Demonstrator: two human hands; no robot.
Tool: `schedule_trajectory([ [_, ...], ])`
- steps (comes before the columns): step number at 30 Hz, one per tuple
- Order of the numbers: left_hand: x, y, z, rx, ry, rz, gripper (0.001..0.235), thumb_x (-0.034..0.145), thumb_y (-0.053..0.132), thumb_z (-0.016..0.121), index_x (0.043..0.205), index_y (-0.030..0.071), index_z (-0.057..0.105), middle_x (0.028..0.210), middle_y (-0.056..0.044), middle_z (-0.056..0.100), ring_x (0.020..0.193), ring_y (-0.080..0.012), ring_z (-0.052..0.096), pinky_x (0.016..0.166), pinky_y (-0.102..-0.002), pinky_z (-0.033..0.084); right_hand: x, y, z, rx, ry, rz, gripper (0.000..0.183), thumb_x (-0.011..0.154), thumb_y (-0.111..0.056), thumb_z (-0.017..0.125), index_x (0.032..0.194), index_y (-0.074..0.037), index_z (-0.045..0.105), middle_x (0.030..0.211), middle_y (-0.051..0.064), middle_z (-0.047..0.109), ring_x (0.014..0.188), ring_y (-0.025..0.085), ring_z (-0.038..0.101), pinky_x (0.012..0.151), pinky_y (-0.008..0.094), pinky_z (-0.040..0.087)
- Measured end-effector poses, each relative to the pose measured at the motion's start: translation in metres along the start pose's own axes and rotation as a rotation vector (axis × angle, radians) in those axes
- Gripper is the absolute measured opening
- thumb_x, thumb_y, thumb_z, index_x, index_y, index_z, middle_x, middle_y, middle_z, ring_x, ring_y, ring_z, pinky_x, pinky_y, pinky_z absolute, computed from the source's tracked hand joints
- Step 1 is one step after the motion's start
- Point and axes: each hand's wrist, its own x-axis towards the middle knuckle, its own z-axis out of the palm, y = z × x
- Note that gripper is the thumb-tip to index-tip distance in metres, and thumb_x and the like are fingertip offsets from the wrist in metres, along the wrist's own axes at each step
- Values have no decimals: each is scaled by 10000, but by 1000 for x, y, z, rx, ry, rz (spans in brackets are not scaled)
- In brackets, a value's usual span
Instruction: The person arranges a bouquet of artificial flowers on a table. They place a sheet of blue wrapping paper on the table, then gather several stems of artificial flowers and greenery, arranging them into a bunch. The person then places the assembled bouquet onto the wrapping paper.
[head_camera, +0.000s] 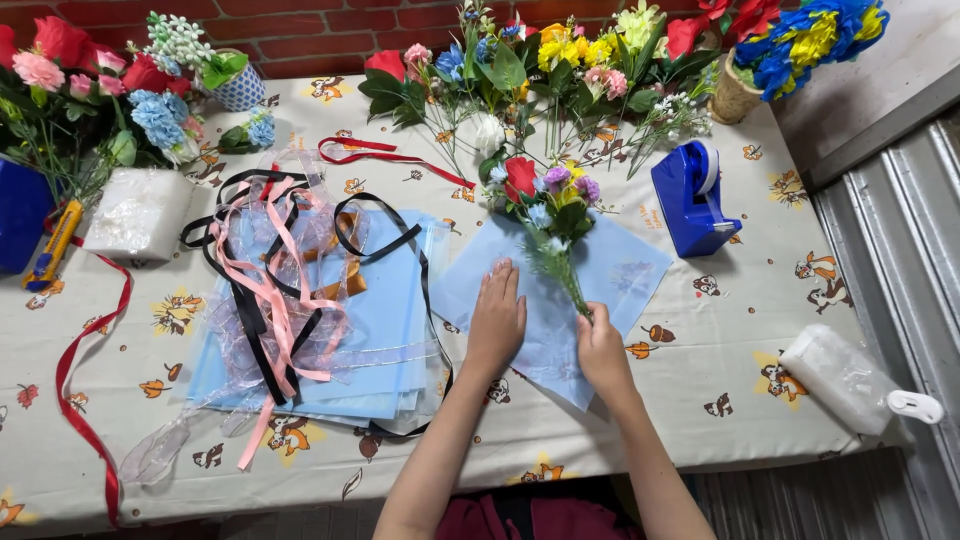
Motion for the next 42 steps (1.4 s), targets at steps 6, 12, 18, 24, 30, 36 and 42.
schedule_trajectory([
  [6,0,0,-1,-13,-40,-18,411,857,157,443,1227,-21,417,1305,-196,393,1247,-286,348,1060,-382,208,-13,-26,-19,797,-9,38,245,942,-131,261,1092,-54,439,596,-36,249,398,26,232,300,123,193],
  [12,3,3,-8,1,-12,-20,431,815,129,492,1214,-22,428,1266,-193,420,1221,-298,377,1054,-385,230,-13,-15,-15,1264,-275,34,278,921,-133,305,1105,31,435,568,-28,219,373,34,203,263,129,201],
  [18,2,-2,0,-20,-3,-8,410,844,149,464,1215,-21,426,1285,-193,409,1230,-296,369,1053,-387,227,0,12,13,1167,-257,191,307,934,-157,306,1128,35,448,590,-15,290,381,31,261,276,130,234],
  [24,2,3,-8,-51,-29,-28,408,855,151,443,1223,-23,419,1293,-193,402,1239,-291,357,1057,-385,215,1,16,17,578,11,121,348,910,-168,438,1174,42,352,878,185,567,403,180,522,330,264,467],
  [30,2,1,-5,-27,-19,-21,414,854,162,449,1224,-22,421,1293,-190,403,1237,-289,359,1056,-383,221,-4,23,13,-215,141,-113,300,814,-128,583,1077,-63,455,859,34,488,644,169,584,519,258,493],
  [36,2,0,-2,-24,-8,-24,390,852,151,464,1198,-26,443,1261,-198,433,1228,-292,374,1057,-376,222,-9,3,1,118,332,-166,125,861,-69,537,972,-14,530,812,94,518,614,200,563,497,272,466],
  [42,2,-1,0,-27,-31,-36,408,838,149,476,1209,-17,435,1275,-192,421,1236,-287,363,1061,-379,212,-6,-5,-2,994,164,-22,172,874,-32,466,1040,12,472,760,48,450,430,38,348,361,152,305],
])
